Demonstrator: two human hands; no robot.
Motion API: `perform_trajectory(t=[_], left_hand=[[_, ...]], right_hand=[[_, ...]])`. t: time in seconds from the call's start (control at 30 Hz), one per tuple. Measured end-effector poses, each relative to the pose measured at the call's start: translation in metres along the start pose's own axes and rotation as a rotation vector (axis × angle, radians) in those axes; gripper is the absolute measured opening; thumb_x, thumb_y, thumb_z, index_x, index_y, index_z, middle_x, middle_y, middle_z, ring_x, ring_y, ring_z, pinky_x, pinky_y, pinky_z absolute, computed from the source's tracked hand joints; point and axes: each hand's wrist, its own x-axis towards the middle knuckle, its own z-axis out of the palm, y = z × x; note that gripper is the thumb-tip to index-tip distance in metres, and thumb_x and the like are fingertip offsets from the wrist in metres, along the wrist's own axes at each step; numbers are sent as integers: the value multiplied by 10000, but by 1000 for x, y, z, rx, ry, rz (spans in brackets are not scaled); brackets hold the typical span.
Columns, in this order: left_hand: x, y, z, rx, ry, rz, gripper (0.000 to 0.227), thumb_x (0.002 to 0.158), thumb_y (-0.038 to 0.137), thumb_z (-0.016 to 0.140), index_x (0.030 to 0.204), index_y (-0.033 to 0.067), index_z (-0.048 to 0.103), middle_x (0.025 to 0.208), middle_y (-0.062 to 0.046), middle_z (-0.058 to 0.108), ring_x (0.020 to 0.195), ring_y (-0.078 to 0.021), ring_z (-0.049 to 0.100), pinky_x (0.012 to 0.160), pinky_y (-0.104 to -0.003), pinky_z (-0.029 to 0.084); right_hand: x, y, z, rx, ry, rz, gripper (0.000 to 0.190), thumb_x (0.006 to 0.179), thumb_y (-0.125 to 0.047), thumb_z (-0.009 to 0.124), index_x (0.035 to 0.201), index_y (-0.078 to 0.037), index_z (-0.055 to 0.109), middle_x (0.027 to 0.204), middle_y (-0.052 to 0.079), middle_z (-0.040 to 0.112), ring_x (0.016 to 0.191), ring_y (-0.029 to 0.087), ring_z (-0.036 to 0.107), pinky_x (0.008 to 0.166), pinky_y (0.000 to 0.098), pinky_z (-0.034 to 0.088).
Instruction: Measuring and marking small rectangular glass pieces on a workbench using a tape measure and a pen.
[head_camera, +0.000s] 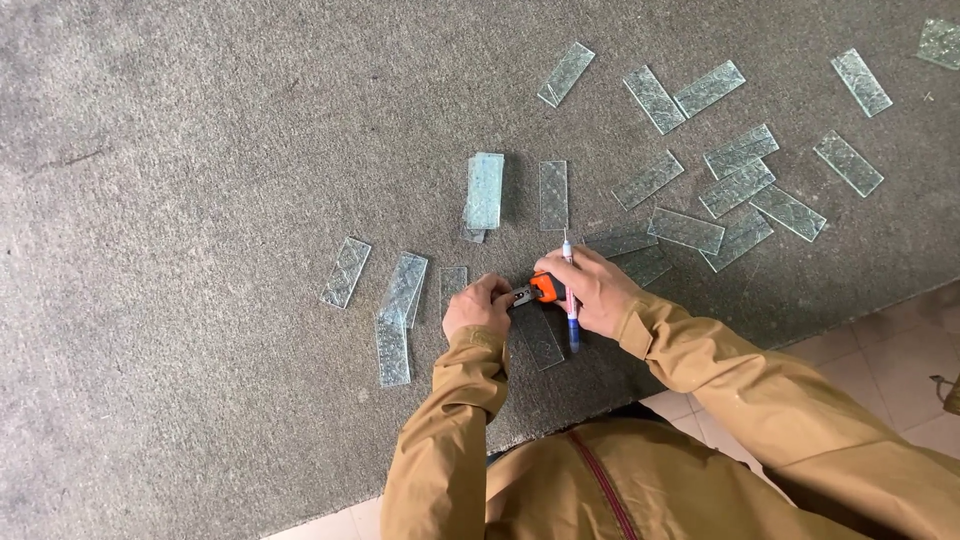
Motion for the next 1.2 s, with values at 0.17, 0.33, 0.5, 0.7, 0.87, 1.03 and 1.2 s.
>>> perform_trajectory(t=[0.17, 0.33, 0.5, 0.7, 0.87, 1.03, 1.2], left_hand=[[3, -1, 1, -2, -7, -6, 121, 993, 392, 810, 1109, 360, 795, 1026, -10, 837, 1138, -296, 807, 1002, -465, 664], [7, 1, 0, 11, -36, -12, 92, 1006, 370, 797, 1099, 369, 795, 1050, -9, 831, 1168, -304, 800, 1029, -470, 657], [6, 6, -7, 82, -60, -43, 49, 1005, 394, 790, 1053, 401, 792, 1027, 30, 825, 1143, -266, 811, 1015, -449, 664], [4, 10, -16, 69, -85, -36, 75, 1017, 361, 779, 1089, 372, 796, 1059, -1, 824, 1188, -287, 797, 1031, -468, 658], [5, 10, -13, 60, -92, -42, 73, 1022, 366, 774, 1092, 372, 795, 1063, -6, 827, 1198, -283, 792, 1044, -469, 655], [4, 12, -15, 81, -92, -51, 71, 1027, 370, 771, 1091, 378, 798, 1052, 12, 828, 1188, -266, 798, 1044, -456, 656], [5, 13, -14, 101, -107, -77, 87, 1029, 386, 768, 1109, 409, 794, 1080, 38, 828, 1198, -244, 796, 1047, -449, 654]], right_hand=[[-5, -27, -41, 9, 132, -39, 601, 925, -173, 878, 1477, -123, 646, 1330, 191, 720, 1260, 418, 709, 1113, 553, 611], [-51, -54, -44, 343, 309, 59, 524, 1098, -456, 602, 1420, -70, 750, 912, 117, 750, 780, 235, 745, 759, 444, 670], [-57, -90, -8, 452, 355, 99, 228, 1031, -191, 694, 1167, -77, 838, 848, 80, 768, 693, 265, 778, 663, 367, 653], [-38, -88, 14, 363, 429, 64, 142, 1043, -168, 726, 1115, -82, 814, 822, 107, 770, 703, 316, 784, 655, 405, 644], [-33, -80, 21, 328, 450, 35, 122, 1024, -144, 754, 1106, -82, 819, 842, 122, 796, 735, 339, 803, 668, 420, 652], [-33, -74, 31, 350, 469, 29, 125, 1014, -130, 770, 1105, -68, 830, 866, 118, 823, 758, 325, 818, 693, 412, 659], [-34, -74, 29, 358, 460, 43, 140, 1004, -93, 762, 1122, -73, 835, 875, 132, 827, 782, 364, 820, 724, 446, 661]])
